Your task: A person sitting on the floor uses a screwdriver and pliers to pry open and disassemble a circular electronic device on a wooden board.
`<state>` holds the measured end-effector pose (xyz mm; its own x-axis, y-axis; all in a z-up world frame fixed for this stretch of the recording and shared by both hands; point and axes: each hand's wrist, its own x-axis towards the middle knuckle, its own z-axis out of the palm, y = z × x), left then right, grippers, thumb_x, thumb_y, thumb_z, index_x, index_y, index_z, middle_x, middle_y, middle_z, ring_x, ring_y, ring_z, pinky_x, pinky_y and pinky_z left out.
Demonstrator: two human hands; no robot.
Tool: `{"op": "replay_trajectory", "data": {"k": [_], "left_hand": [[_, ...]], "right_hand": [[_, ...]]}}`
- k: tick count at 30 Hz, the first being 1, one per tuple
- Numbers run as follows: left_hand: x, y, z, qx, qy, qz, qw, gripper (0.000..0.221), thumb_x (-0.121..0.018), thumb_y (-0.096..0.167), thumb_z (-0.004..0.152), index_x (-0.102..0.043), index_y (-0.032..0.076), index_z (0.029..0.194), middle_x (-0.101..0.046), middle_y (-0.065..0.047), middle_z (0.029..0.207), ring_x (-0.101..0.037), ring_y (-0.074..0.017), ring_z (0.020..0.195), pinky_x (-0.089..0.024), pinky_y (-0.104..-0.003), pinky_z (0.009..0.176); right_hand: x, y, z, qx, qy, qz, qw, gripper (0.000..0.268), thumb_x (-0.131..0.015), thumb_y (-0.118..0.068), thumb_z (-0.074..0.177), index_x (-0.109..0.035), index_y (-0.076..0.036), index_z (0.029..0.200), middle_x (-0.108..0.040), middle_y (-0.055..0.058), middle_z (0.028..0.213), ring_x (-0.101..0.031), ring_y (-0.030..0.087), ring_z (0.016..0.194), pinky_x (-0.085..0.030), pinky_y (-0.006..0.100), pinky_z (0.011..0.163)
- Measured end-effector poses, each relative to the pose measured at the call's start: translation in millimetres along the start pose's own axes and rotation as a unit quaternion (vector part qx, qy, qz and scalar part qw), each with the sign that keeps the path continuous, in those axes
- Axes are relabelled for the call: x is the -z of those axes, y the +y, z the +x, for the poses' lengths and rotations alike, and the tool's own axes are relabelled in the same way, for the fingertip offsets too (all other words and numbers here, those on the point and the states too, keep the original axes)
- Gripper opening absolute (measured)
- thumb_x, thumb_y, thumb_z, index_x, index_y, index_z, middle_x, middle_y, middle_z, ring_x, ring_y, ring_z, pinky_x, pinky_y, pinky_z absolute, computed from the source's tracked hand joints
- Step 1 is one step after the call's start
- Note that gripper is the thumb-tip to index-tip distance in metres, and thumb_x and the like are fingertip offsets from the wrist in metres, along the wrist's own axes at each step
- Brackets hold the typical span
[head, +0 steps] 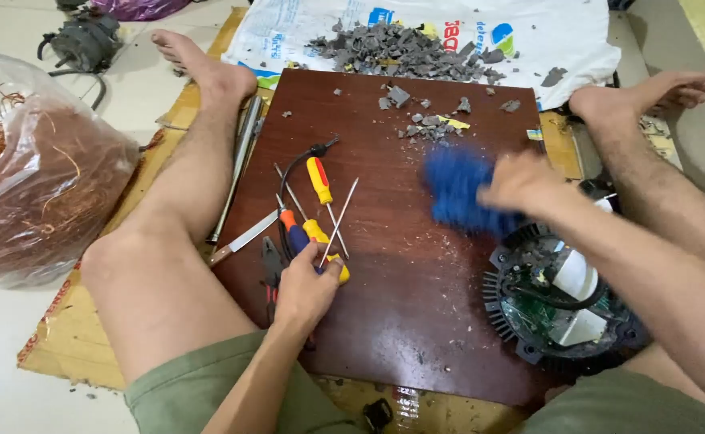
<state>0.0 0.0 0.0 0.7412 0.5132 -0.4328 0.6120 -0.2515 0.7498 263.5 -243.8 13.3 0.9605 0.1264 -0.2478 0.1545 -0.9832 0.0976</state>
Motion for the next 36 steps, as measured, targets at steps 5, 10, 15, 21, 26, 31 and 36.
{"op": "replay_trajectory", "data": {"k": [5, 10, 15, 21, 26, 31, 36], "left_hand": [[-9.7, -25.7, 26.0, -0.03, 0.023, -0.02, 0.999, 0.033, -0.069, 0.033, 0.09, -0.078, 0.029, 0.122, -0.079, -0.013, 0.119, -0.068, -0.0371, 0.126, -0.054, -0.048, 0.104], [-4.4, -27.2, 18.7, -0.037, 0.014, -0.011, 0.999, 0.033, -0.069, 0.033, 0.09, -0.077, 0.03, 0.122, -0.08, -0.011, 0.119, -0.068, -0.0353, 0.126, -0.055, -0.046, 0.104], [-9.7, -28.3, 28.1, -0.032, 0.024, 0.022, 0.999, 0.032, -0.069, 0.035, 0.091, -0.077, 0.034, 0.123, -0.079, -0.011, 0.121, -0.068, -0.0348, 0.126, -0.054, -0.046, 0.106], [-9.4, -30.1, 32.7, -0.038, 0.017, 0.056, 0.998, 0.033, -0.067, 0.039, 0.092, -0.075, 0.04, 0.123, -0.079, -0.009, 0.124, -0.067, -0.0324, 0.127, -0.053, -0.045, 0.107], [-10.2, -5.0, 5.3, -0.055, 0.011, 0.087, 0.995, 0.042, -0.055, 0.035, 0.095, -0.065, 0.024, 0.134, -0.075, -0.012, 0.123, -0.069, -0.0372, 0.112, -0.05, -0.045, 0.096], [-4.0, 5.7, -8.3, -0.017, 0.012, 0.082, 0.996, 0.04, -0.053, 0.037, 0.096, -0.065, 0.024, 0.132, -0.074, -0.009, 0.118, -0.068, -0.0337, 0.108, -0.05, -0.043, 0.091], [-13.2, 3.9, -36.6, -0.058, 0.01, 0.072, 0.996, 0.058, -0.052, 0.022, 0.093, -0.057, 0.013, 0.15, -0.075, -0.013, 0.13, -0.073, -0.0322, 0.104, -0.052, -0.042, 0.098]], "right_hand": [[-33.9, -17.4, 58.2, 0.111, -0.217, -0.178, 0.953, 0.089, -0.07, -0.069, 0.079, -0.069, -0.01, 0.144, -0.064, 0.013, 0.154, -0.057, 0.031, 0.145, -0.046, 0.044, 0.122], [-11.9, -42.2, 108.0, 0.066, 0.072, 0.319, 0.943, 0.05, -0.078, -0.048, 0.089, -0.077, -0.011, 0.124, -0.074, 0.018, 0.128, -0.065, 0.037, 0.126, -0.055, 0.059, 0.098], [21.1, 1.2, 103.3, 0.023, 0.168, 0.44, 0.882, 0.042, -0.078, -0.055, 0.09, -0.076, -0.022, 0.116, -0.074, 0.007, 0.117, -0.069, 0.029, 0.116, -0.059, 0.048, 0.088], [69.8, 23.6, -86.7, -0.005, 0.022, 0.51, 0.86, 0.043, -0.073, -0.027, 0.088, -0.074, -0.003, 0.123, -0.069, 0.025, 0.124, -0.068, 0.038, 0.113, -0.059, 0.059, 0.076], [72.1, 92.6, -96.5, 0.067, 0.106, 0.641, 0.757, 0.058, -0.06, -0.019, 0.101, -0.037, -0.007, 0.153, -0.048, 0.008, 0.161, -0.048, 0.021, 0.145, -0.041, 0.038, 0.12], [77.7, 111.3, -137.8, -0.037, 0.045, 0.522, 0.851, 0.049, -0.053, -0.036, 0.106, -0.049, -0.009, 0.146, -0.064, 0.015, 0.142, -0.064, 0.03, 0.124, -0.052, 0.046, 0.104], [-43.3, 160.7, -123.5, -0.119, 0.161, 0.331, 0.922, 0.051, -0.063, -0.052, 0.107, -0.072, -0.003, 0.119, -0.074, 0.024, 0.118, -0.069, 0.04, 0.106, -0.053, 0.051, 0.086]]}}
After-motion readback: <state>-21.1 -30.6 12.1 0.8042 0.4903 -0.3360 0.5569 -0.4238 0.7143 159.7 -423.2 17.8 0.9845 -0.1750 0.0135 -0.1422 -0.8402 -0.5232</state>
